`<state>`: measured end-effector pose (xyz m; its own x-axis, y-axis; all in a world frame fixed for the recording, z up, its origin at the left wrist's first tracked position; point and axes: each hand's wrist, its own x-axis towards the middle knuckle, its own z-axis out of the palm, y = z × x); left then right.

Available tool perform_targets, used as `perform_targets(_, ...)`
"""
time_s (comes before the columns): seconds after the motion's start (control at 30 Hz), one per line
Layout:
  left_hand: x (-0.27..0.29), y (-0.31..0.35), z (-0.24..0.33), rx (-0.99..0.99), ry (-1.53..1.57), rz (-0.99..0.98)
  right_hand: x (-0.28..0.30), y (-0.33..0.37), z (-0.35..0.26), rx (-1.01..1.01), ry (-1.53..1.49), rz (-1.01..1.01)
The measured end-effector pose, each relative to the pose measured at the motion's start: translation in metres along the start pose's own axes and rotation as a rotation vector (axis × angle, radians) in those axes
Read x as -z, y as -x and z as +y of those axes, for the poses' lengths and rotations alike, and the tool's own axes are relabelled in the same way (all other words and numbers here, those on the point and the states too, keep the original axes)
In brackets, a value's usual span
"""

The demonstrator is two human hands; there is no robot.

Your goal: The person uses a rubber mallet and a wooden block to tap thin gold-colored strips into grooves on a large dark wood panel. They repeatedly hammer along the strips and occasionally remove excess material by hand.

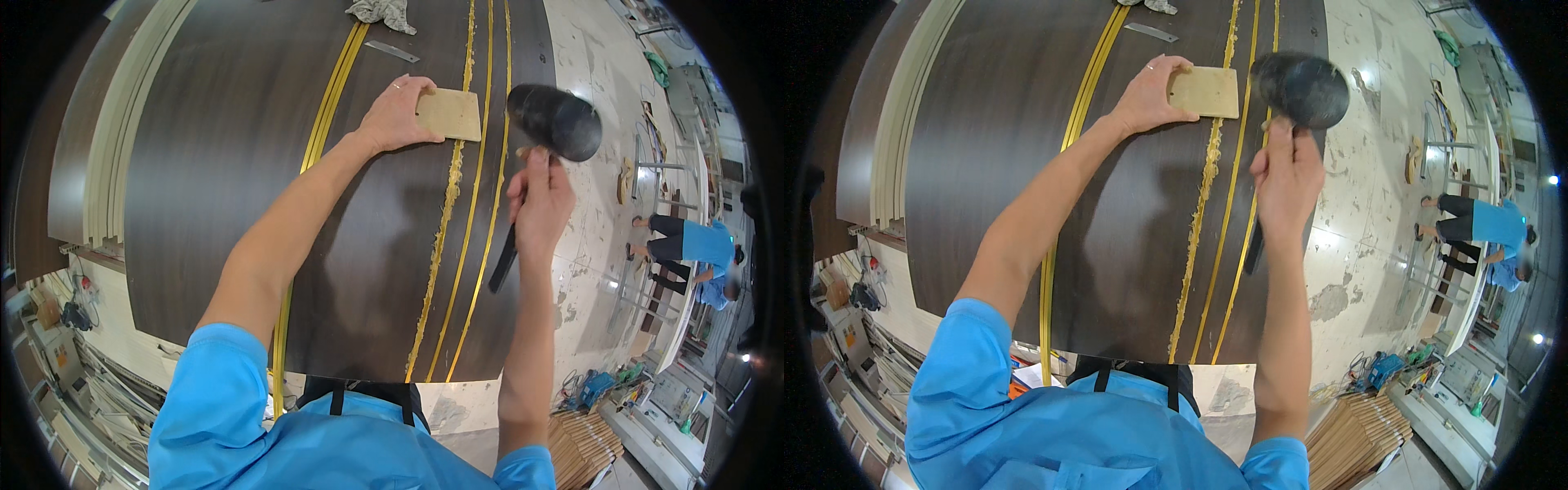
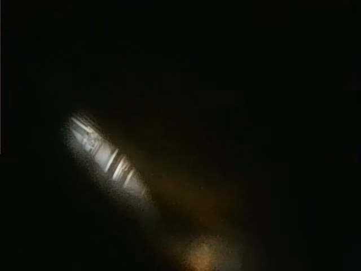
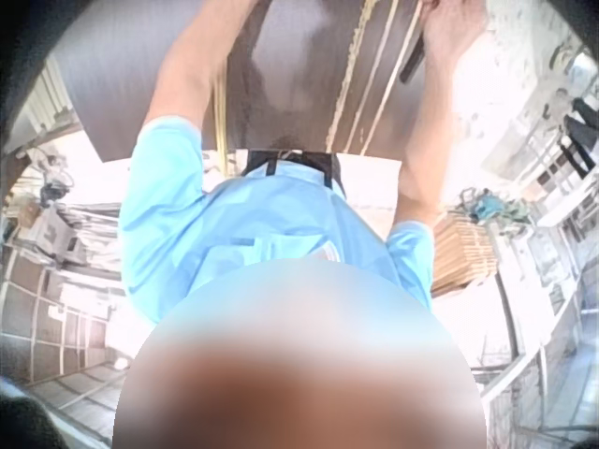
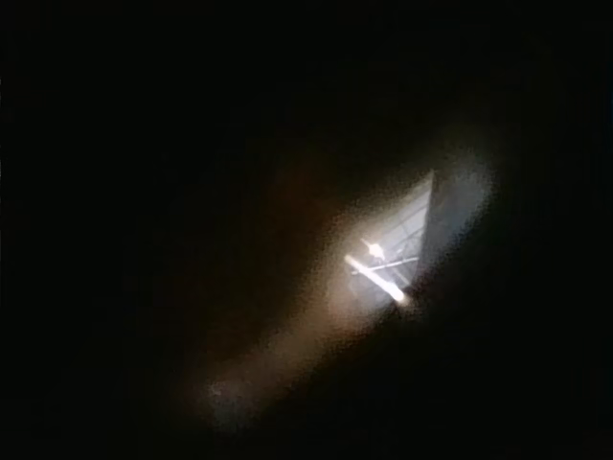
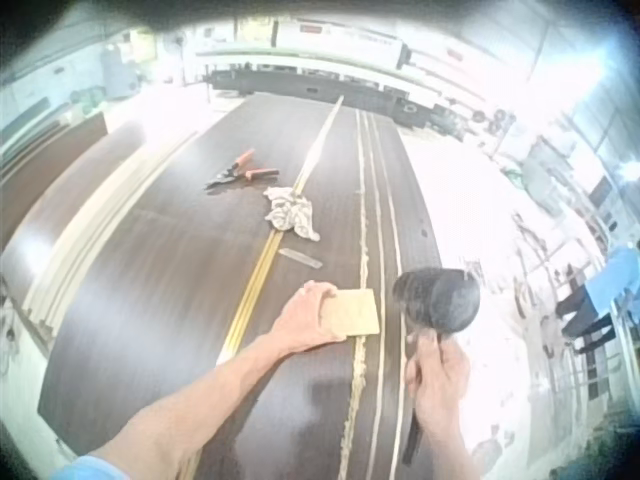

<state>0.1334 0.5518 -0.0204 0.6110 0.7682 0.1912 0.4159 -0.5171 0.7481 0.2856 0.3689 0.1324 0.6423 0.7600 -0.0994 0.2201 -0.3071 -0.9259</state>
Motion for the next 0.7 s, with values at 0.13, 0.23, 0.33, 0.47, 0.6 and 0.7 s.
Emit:
perform_targets(0.13, 0.000, 0.042, 0.013, -0.114, 0.010, 0.036, 0.017, 0.053, 0.026, -0.097, -0.142, -0.103)
perform_targets(0.23, 0.003, 0.104, 0.035, -0.135, 0.025, 0.030, 0.046, 0.092, 0.049, -0.179, -0.170, -0.169)
perform_targets(0.33, 0.007, 0.175, 0.066, -0.075, 0.029, -0.001, 0.080, 0.127, 0.066, -0.243, -0.163, -0.216)
perform_targets(0.47, 0.008, 0.259, 0.107, 0.003, 0.019, -0.057, 0.114, 0.158, 0.083, -0.197, -0.178, -0.258)
perform_targets(0.6, -0.004, 0.314, 0.131, 0.057, 0.016, -0.065, 0.140, 0.186, 0.103, -0.273, -0.146, -0.327)
perform_targets(0.7, -0.013, 0.345, 0.146, 0.088, -0.004, -0.066, 0.155, 0.215, 0.118, -0.313, -0.074, -0.357)
